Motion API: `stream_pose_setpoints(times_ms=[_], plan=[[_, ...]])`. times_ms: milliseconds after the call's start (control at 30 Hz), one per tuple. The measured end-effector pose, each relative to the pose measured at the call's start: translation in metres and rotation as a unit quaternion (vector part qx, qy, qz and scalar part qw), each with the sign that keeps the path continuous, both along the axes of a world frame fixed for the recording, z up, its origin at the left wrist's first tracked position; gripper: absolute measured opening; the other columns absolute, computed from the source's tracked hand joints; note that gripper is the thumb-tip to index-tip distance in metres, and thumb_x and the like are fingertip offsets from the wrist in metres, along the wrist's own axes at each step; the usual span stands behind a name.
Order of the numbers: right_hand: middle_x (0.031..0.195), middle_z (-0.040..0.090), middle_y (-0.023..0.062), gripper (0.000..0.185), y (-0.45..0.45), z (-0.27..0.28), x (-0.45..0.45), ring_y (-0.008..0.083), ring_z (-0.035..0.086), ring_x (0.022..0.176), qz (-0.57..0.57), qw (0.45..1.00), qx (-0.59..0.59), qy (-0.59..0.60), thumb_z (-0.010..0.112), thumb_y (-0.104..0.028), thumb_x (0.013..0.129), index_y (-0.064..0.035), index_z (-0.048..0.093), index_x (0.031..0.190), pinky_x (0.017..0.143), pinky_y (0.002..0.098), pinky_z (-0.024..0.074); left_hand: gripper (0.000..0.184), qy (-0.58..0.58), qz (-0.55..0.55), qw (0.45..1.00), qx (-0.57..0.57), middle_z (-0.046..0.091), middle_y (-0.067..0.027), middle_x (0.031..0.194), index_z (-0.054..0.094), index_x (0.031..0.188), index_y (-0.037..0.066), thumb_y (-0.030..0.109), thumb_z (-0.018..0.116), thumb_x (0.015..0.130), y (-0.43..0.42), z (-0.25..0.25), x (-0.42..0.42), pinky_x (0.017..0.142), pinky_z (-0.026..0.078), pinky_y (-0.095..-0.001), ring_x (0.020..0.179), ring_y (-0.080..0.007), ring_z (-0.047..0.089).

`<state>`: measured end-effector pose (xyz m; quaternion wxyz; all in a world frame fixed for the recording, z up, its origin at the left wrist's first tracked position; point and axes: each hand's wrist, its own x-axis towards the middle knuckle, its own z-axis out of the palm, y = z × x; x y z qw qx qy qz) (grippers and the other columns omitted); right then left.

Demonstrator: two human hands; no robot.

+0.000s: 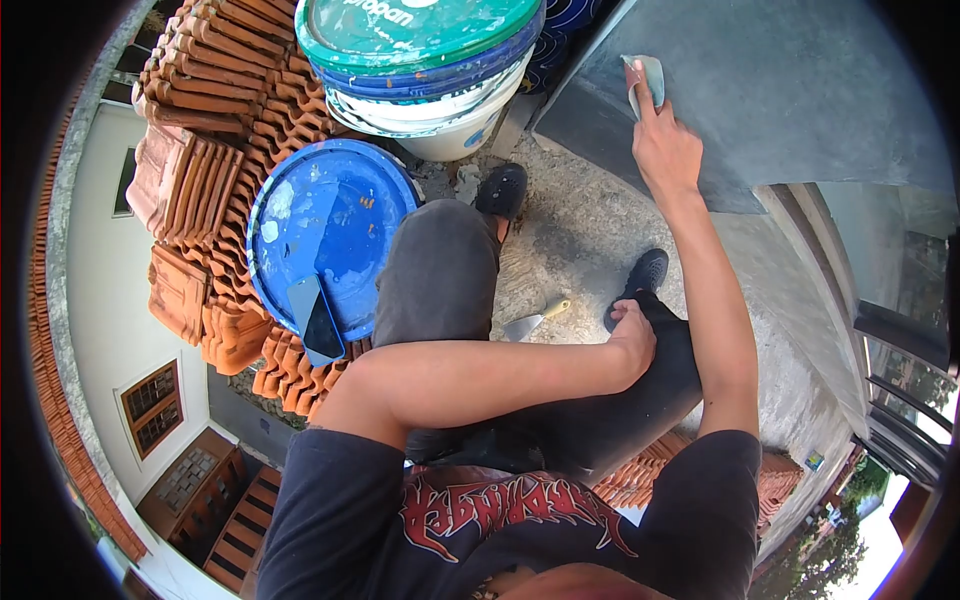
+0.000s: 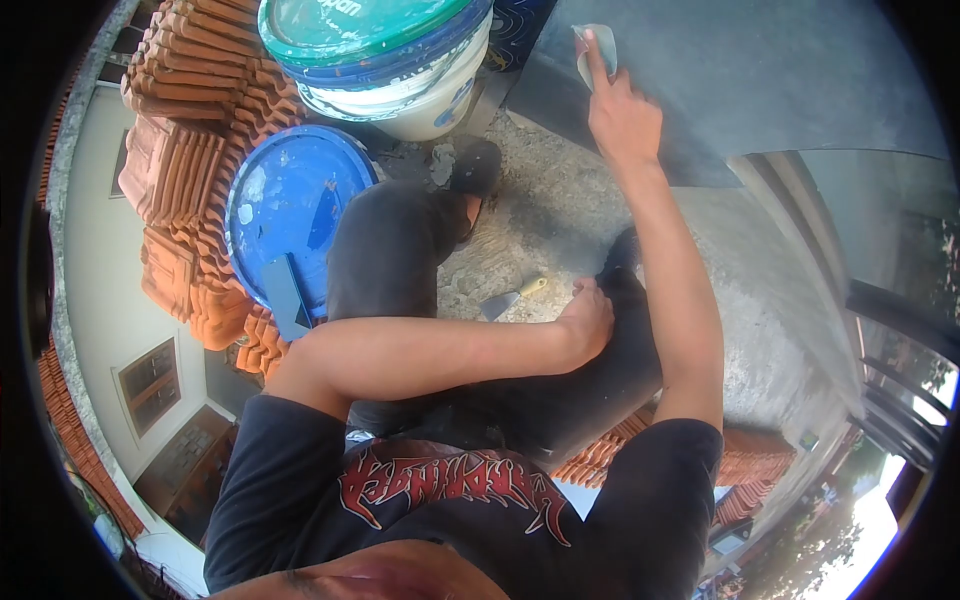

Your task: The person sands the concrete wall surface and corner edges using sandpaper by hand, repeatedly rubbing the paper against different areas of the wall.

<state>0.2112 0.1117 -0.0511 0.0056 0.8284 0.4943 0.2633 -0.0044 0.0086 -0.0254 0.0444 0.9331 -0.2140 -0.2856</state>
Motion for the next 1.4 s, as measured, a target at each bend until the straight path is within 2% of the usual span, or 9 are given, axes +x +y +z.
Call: stream_pose_setpoints(times_ms=[300,400,433,733,833,933,1167,1267,1400], plan=[[0.084,0.066,0.0107,0.085,0.004,-0.003,0.001,0.0276,0.066,0.058,0.017,1.0,0.018,0.006,0.063,-0.014,0.084,-0.0268,0.033,0.163,0.05,0.0383,0.0551,0.042,-0.002,0.009,1.0,0.02,0.066,-0.0175,0.126,0.066,0.133,0.003,0.018,0.063,0.093,-0.001,0.001,-0.001,0.097,0.042,-0.0527,0.114,-0.0356,0.063],[0.099,0.071,0.0145,0.081,0.021,0.008,-0.01,0.0326,0.07,0.067,0.006,0.999,0.025,0.032,0.06,-0.013,0.087,-0.0277,0.033,0.162,0.054,0.0443,0.0582,0.042,0.005,0.005,1.0,0.023,0.065,-0.0173,0.127,0.067,0.132,0.004,0.019,0.063,0.093,0.003,0.003,-0.002,0.098,0.042,-0.053,0.115,-0.0353,0.062],[0.082,0.064,0.0103,0.086,0.02,0.004,-0.009,0.0279,0.065,0.056,0.027,0.999,0.046,0.01,0.063,-0.013,0.085,-0.0261,0.032,0.164,0.05,0.0408,0.0547,0.042,0.007,-0.002,1.0,0.024,0.065,-0.0172,0.128,0.067,0.132,0.004,0.019,0.063,0.093,0.004,0.002,-0.003,0.098,0.042,-0.0531,0.115,-0.0352,0.062],[0.082,0.065,0.0099,0.083,0.004,-0.008,-0.002,0.0276,0.065,0.054,-0.01,1.0,0.015,-0.004,0.061,-0.012,0.086,-0.0265,0.034,0.163,0.05,0.0404,0.055,0.043,-0.002,-0.015,1.0,0.008,0.064,-0.0154,0.13,0.065,0.135,0.006,0.021,0.063,0.094,-0.003,0.001,-0.004,0.099,0.042,-0.0531,0.116,-0.034,0.062],[0.094,0.069,0.0146,0.087,0.011,0.017,-0.002,0.0331,0.069,0.063,-0.003,0.999,0.022,0.03,0.061,-0.013,0.088,-0.029,0.025,0.165,0.053,0.0437,0.0574,0.044,-0.003,-0.012,1.0,0.012,0.064,-0.0154,0.131,0.065,0.135,0.006,0.021,0.063,0.094,-0.001,0.0,-0.005,0.099,0.042,-0.0526,0.117,-0.0335,0.062],[0.083,0.066,0.0101,0.08,0.011,-0.007,-0.001,0.0276,0.066,0.055,0.005,1.0,0.002,-0.015,0.06,-0.014,0.088,-0.0275,0.035,0.162,0.05,0.0406,0.0549,0.044,0.0,-0.014,1.0,0.007,0.064,-0.0155,0.131,0.065,0.135,0.005,0.021,0.063,0.095,0.001,-0.001,-0.003,0.1,0.042,-0.0525,0.117,-0.0335,0.062],[0.094,0.068,0.0129,0.084,0.007,0.018,-0.002,0.0317,0.069,0.065,0.022,0.999,0.034,0.018,0.064,-0.015,0.087,-0.0311,0.032,0.163,0.057,0.0436,0.0587,0.044,0.005,-0.014,1.0,0.014,0.063,-0.0152,0.132,0.064,0.136,0.005,0.02,0.062,0.095,-0.001,0.002,-0.005,0.1,0.042,-0.0518,0.118,-0.033,0.061],[0.084,0.066,0.01,0.081,0.01,-0.009,0.0,0.0267,0.065,0.054,0.012,1.0,0.011,-0.022,0.061,-0.013,0.087,-0.0277,0.035,0.162,0.051,0.0411,0.0553,0.043,0.003,-0.011,1.0,0.012,0.064,-0.0153,0.131,0.065,0.135,0.005,0.02,0.061,0.095,-0.003,-0.003,-0.004,0.1,0.042,-0.0522,0.118,-0.0331,0.061],[0.086,0.066,0.0089,0.084,0.003,-0.015,0.003,0.0264,0.065,0.055,0.035,0.999,0.013,-0.012,0.063,-0.014,0.086,-0.0314,0.033,0.163,0.051,0.0395,0.0527,0.042,0.008,-0.015,1.0,0.008,0.064,-0.0156,0.13,0.065,0.135,0.006,0.02,0.061,0.096,-0.002,-0.004,-0.003,0.099,0.042,-0.0531,0.117,-0.0335,0.062]])
